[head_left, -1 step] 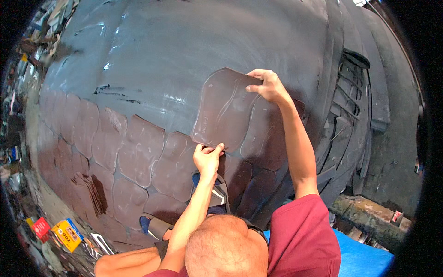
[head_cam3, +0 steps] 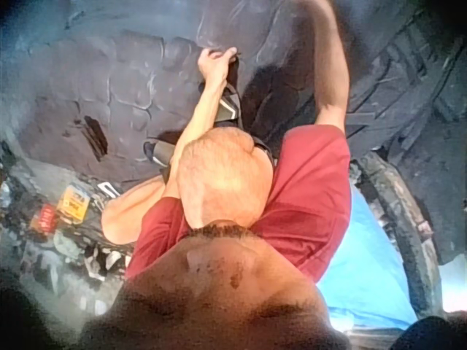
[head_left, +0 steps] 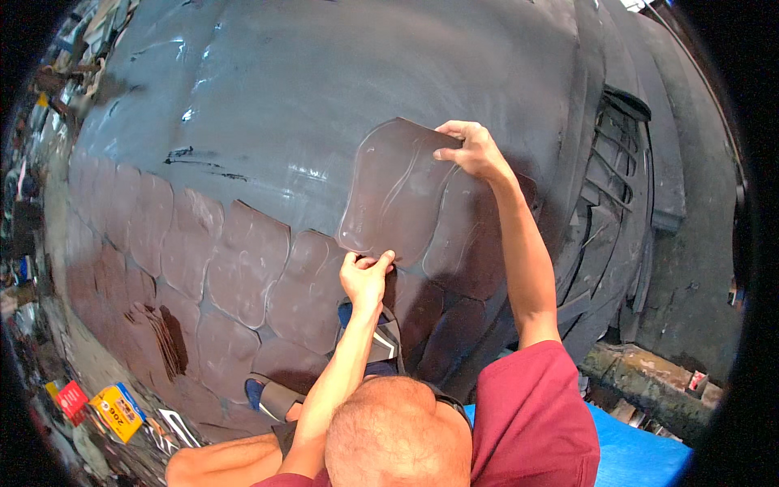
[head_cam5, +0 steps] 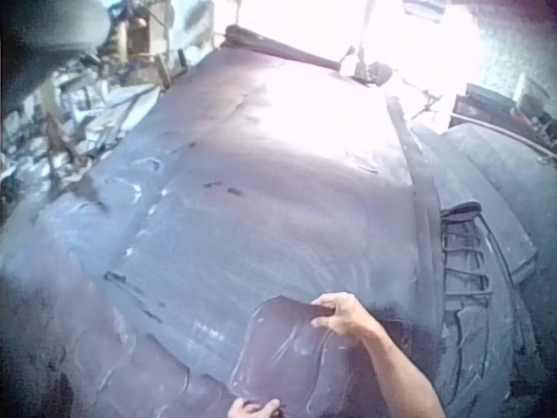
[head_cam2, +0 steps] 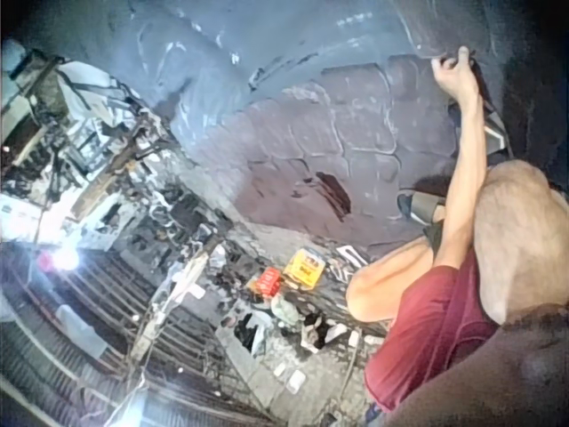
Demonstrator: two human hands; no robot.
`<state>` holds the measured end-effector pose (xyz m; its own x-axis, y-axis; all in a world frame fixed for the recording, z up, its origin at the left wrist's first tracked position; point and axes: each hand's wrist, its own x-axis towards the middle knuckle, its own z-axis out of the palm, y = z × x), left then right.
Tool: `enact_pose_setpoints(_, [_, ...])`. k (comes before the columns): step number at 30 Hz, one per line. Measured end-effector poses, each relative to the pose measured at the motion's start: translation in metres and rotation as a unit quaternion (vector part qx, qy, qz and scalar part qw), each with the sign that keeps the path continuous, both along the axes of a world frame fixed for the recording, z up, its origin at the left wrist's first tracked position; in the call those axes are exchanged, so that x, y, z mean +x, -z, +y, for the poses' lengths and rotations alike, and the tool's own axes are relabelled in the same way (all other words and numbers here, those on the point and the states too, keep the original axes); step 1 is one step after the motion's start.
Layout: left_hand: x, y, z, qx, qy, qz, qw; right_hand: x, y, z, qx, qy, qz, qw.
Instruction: The person arranges brown, irregularly shaped tiles on a large flat surface, pressing them into place and adjusting their positions to form a pattern. The person handles the tiles one at a time, occasionally lifting and repositioning them.
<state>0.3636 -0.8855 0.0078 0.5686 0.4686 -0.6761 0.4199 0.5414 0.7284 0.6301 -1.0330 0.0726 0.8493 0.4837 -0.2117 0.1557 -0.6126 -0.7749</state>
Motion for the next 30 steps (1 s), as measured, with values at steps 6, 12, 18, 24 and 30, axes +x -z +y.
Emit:
enact_pose_setpoints(6, [-0.001, 0.004, -0.020, 0.149, -0.015, 0.029, 0.988, -0.009, 0.021, -0.008, 0.023, -0.010, -0.165, 0.986])
enact_pose_setpoints(12, [-0.002, 0.006, -0.021, 0.327, 0.000, -0.031, 0.944, -0.044, 0.048, -0.007, -0.212, 0.056, -0.539, 0.813])
enact_pose_setpoints(18, [-0.058, 0.005, 0.073, 0.331, -0.156, 0.005, 0.931, -0.154, 0.062, 0.077, -0.292, -0.144, -0.347, 0.879])
enact_pose_setpoints(24, [-0.254, 0.022, 0.348, 0.586, -0.483, 0.382, 0.527, -0.174, 0.050, 0.095, -0.214, -0.161, -0.314, 0.911])
enact_pose_setpoints(30, [-0.370, 0.001, 0.431, 0.271, -0.476, 0.410, 0.729, -0.177, 0.065, 0.099, -0.178, -0.088, -0.273, 0.941])
